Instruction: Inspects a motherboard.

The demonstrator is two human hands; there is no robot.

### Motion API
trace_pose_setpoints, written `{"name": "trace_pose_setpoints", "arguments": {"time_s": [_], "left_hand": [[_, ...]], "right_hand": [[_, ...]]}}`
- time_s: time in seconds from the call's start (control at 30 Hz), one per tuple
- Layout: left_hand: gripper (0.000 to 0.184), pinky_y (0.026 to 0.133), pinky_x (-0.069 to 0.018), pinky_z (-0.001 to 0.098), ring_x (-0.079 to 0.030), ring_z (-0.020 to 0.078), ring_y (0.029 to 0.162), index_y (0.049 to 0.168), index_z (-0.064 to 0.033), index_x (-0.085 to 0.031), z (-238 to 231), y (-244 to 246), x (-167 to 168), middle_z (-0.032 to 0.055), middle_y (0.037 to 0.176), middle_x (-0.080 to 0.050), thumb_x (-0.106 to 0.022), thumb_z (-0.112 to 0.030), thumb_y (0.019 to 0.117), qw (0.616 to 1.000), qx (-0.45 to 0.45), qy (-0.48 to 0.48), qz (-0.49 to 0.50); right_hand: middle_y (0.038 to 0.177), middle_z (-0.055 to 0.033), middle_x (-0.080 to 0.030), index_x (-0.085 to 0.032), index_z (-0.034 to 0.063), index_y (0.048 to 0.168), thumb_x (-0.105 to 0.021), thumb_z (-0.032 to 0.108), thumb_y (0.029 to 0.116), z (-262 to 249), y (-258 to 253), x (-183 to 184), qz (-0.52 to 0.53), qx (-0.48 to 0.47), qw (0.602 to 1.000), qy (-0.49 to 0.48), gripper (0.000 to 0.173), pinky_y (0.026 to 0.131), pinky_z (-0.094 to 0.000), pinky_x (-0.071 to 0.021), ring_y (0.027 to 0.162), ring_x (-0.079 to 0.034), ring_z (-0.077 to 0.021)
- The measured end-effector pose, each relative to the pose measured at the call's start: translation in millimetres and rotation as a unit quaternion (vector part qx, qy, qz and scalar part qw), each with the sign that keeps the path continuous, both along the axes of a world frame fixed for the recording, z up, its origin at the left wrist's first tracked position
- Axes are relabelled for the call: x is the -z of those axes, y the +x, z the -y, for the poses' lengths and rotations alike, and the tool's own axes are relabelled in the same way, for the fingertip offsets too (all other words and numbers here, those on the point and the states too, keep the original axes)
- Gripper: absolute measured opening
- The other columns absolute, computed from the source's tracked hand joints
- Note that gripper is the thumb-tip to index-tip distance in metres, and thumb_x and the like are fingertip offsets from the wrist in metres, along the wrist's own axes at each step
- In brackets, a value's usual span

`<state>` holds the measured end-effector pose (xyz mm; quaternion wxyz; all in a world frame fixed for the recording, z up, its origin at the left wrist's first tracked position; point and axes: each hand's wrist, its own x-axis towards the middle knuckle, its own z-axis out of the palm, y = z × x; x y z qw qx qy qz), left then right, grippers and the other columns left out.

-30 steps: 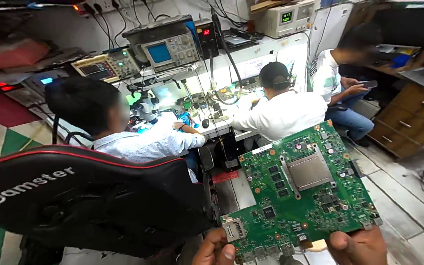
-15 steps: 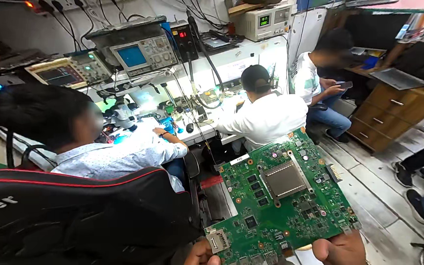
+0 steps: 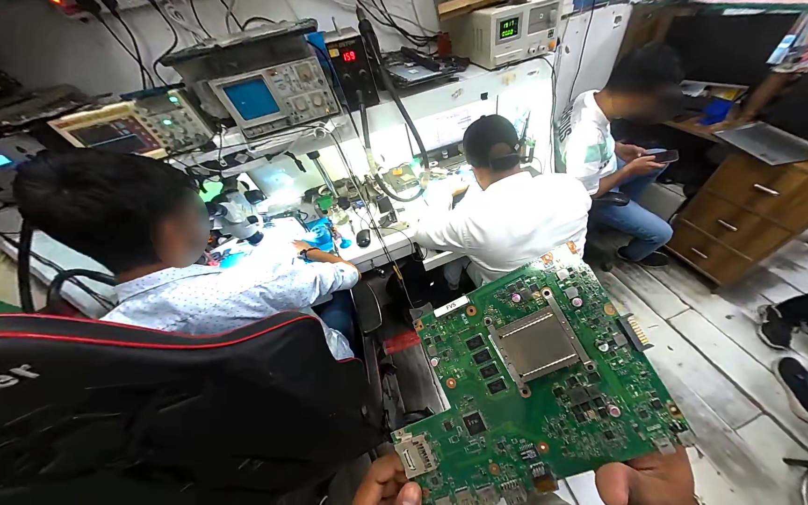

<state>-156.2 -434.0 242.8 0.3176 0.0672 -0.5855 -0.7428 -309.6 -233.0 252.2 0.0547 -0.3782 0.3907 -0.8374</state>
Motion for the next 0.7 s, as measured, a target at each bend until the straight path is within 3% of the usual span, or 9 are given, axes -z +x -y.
{"name": "trace_pose_setpoints", "arguments": {"time_s": [0.7], "left_hand": [[0.016,0.086,-0.0581,0.0225,-0.069,0.0018,0.092,0.115,-0.0190,-0.073,4.6,0.0,13.7,-0.0086,0.102,-0.074,-0.064,-0.019,0.1016,1.000,0.005,0.001,-0.002]], "right_hand": [[0.124,0.0110,-0.073,-0.066,0.0248,0.133,-0.082,0.020,0.0879,-2.0,6.1,-1.8,-0.017,0.013,0.999,0.031,0.048,0.098,-0.0247,-0.0584,0.112,-0.069,-0.0022]]}}
